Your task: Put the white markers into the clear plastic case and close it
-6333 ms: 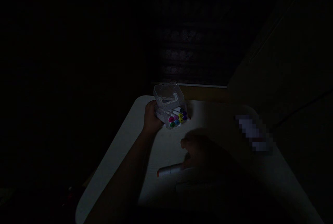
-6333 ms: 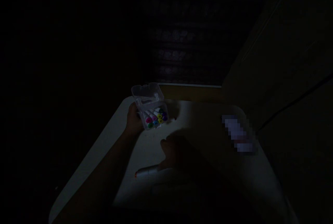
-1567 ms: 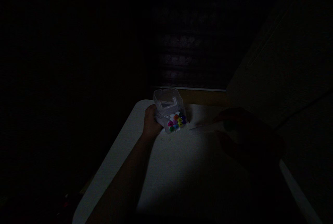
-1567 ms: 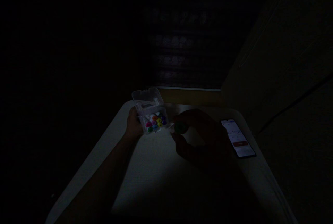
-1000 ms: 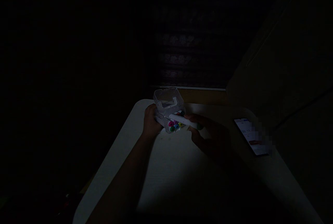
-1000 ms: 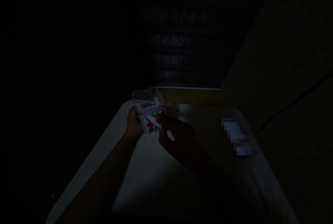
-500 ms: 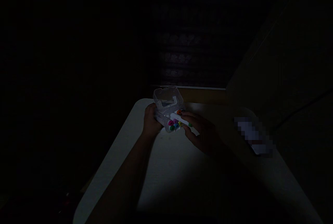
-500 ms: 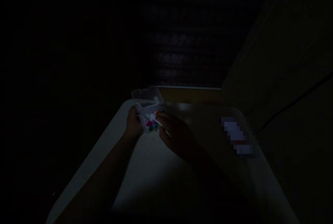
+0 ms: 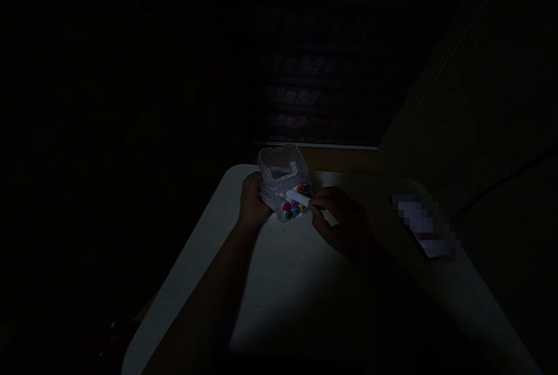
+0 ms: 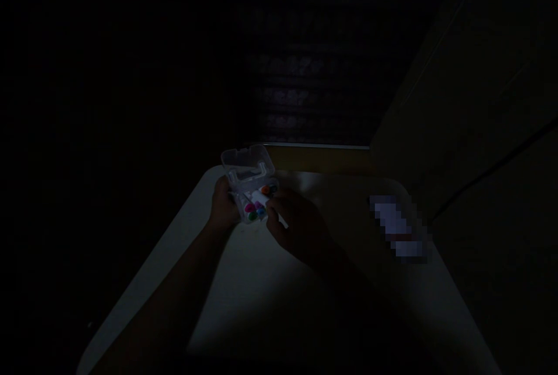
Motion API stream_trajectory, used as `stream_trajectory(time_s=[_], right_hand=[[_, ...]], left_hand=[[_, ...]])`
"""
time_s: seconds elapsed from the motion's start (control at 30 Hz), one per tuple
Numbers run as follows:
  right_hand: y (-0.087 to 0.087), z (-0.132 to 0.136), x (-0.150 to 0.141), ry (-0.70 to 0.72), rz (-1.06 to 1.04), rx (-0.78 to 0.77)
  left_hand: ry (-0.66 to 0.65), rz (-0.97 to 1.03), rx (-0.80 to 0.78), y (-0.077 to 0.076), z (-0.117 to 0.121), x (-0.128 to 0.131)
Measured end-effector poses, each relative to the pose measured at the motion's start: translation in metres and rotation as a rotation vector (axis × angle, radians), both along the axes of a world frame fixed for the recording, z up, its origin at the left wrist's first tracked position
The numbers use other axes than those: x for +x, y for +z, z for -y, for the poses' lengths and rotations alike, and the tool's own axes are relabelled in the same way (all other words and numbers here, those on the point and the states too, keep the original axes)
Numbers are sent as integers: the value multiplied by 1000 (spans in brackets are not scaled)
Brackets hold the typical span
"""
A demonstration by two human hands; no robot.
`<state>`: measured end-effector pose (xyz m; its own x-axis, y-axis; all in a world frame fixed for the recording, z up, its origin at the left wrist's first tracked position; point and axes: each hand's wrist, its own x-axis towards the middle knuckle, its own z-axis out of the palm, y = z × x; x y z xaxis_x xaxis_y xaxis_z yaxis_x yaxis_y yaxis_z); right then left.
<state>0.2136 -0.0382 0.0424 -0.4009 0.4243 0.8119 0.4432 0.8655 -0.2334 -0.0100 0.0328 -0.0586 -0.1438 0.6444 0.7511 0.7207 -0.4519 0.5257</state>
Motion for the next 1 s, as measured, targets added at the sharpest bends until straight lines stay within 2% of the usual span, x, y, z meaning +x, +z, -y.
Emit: stream_trajectory(time_s=[0.13,0.23,0.4,0.63,0.83,1.0], right_hand=[[-4,-4,1,-41,14,-38],[-7,-11,5,-142,15,-88],[-25,-31,9,-306,355,-340],[-60,-51,10,-200,603,-369],[-59,-51,13,-228,694,-408],[-53,-52,17,-234,731,-453]], left_hand=[[-1,1,7,2,1,0],[0,-9,6,3,1,0],[-7,4,-10,5,3,1],[4,-10,14,6,2,2],[-2,-16,-7,6,3,1],[-9,27,-36,-2,0,-1]])
